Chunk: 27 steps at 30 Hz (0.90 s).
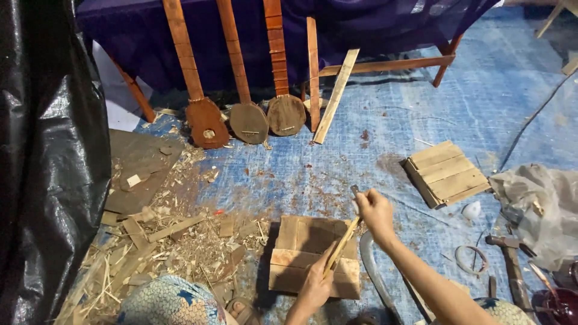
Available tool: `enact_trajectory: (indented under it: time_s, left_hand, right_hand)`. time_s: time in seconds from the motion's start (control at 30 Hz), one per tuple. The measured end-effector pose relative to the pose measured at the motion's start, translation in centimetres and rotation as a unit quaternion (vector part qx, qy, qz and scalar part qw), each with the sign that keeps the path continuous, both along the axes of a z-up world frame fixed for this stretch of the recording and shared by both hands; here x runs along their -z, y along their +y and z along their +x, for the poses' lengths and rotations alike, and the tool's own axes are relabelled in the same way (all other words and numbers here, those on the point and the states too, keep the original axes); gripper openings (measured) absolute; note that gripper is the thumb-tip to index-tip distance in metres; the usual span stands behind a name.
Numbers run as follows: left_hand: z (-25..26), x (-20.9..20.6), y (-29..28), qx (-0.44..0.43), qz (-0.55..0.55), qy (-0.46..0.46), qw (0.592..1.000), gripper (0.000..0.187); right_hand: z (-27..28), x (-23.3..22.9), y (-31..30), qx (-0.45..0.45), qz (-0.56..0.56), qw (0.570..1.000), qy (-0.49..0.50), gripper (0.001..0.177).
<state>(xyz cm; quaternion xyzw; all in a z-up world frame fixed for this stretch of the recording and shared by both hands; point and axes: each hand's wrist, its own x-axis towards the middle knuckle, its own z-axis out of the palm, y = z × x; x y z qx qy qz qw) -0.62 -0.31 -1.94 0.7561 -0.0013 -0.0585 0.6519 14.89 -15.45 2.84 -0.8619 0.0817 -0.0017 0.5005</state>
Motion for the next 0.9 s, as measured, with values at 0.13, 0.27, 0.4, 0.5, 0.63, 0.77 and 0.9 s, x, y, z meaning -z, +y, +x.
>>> enact_trajectory:
  time_s: [0.13,0.27,0.4,0.5,0.63,0.77,0.9]
  left_hand:
    - [0.0,1.4,0.2,0.002,-0.004,-0.005,1.0,0.077]
    - [-0.1,1.1,0.2,-0.001,-0.005,-0.033,0.999,0.074]
    - [-0.4,1.7,0.8,-0.006,0.004,-0.032,0.999,0.076]
    - [0.0,1.7,0.3,0.008,-0.025,-0.051,0.998,0.074]
    - [0.0,1.5,0.6,0.0,0.013,-0.042,0.999,0.076]
    - [-0.3,0.2,0.5,-0.004,-0.026,-0.034,0.999,0.074]
    - [-0.1,0.3,0.4,-0.011,0.019,-0.052,0.998,0.076]
  right_hand:
    - [0.0,0.4,-0.1,0.04,0.029,0.998,0.025,0.025]
    - [0.3,0.1,-0.1,0.004,0.036,0.999,0.037,0.024]
    - [0.1,0.5,0.3,0.005,0.09,0.995,0.044,0.023]
    - [1.5,2.3,-0.5,0.023,0.075,0.996,0.052,0.025]
    - [0.4,1.0,-0.3,0.046,0.09,0.994,0.051,0.027]
    - [0.0,0.7,-0.1,0.018,0.072,0.997,0.035,0.027]
    - [0.3,0.8,-0.6,0.028,0.1,0.993,0.049,0.032]
